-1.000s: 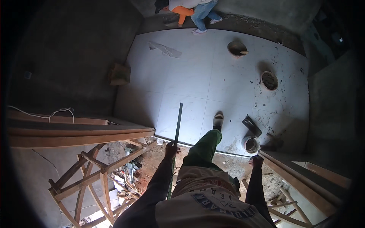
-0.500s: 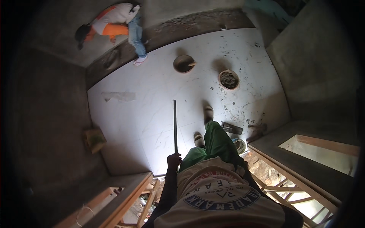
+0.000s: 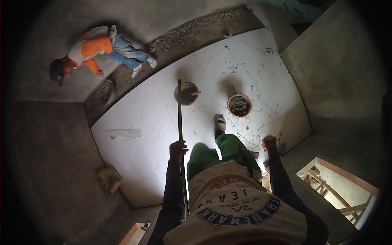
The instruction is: The person measures a tile outdoors using a measuring tape and a level, removes the protective film from the tile, and walks inside to measure sections of the floor with the measuring tape.
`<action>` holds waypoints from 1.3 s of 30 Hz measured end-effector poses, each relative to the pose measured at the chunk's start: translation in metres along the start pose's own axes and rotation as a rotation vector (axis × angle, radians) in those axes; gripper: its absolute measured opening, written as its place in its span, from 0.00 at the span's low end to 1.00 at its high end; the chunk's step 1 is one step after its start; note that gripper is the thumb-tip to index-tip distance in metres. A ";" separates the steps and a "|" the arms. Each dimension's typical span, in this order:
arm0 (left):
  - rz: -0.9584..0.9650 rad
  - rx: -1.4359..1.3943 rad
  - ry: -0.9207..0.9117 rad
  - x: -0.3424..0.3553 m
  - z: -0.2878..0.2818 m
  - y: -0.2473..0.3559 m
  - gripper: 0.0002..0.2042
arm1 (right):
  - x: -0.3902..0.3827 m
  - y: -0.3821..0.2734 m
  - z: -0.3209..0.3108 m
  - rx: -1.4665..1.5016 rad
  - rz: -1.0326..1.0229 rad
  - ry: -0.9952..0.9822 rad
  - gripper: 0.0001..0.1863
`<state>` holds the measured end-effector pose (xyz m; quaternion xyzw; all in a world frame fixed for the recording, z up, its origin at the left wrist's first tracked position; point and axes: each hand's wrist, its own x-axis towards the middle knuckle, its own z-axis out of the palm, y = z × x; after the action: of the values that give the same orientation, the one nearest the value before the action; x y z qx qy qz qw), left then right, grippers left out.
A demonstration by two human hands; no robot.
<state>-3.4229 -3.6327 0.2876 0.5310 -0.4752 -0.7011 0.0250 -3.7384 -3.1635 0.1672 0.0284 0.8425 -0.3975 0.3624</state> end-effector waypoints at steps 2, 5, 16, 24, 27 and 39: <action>-0.044 -0.029 -0.015 0.034 0.016 0.024 0.11 | 0.031 -0.066 -0.016 0.164 -0.035 0.157 0.08; 0.012 -0.023 -0.098 0.080 0.033 0.065 0.11 | 0.060 -0.137 -0.033 0.079 -0.034 0.189 0.07; -0.097 -0.005 -0.316 0.317 0.090 0.178 0.08 | 0.079 -0.064 -0.019 -1.218 -0.082 -0.223 0.09; -0.136 0.227 -0.240 0.509 0.101 0.246 0.14 | 0.105 -0.216 0.040 -1.467 -0.064 -0.186 0.06; -0.028 0.446 -0.379 0.540 0.073 0.280 0.09 | 0.155 -0.267 0.042 -1.529 -0.124 -0.151 0.06; -0.216 0.124 -0.243 0.593 0.117 0.408 0.12 | 0.287 -0.320 0.026 -0.746 -0.376 0.364 0.07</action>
<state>-3.9616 -4.1007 0.1411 0.4911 -0.4572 -0.7280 -0.1410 -4.0417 -3.4688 0.1820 -0.1884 0.9686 -0.1142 0.1153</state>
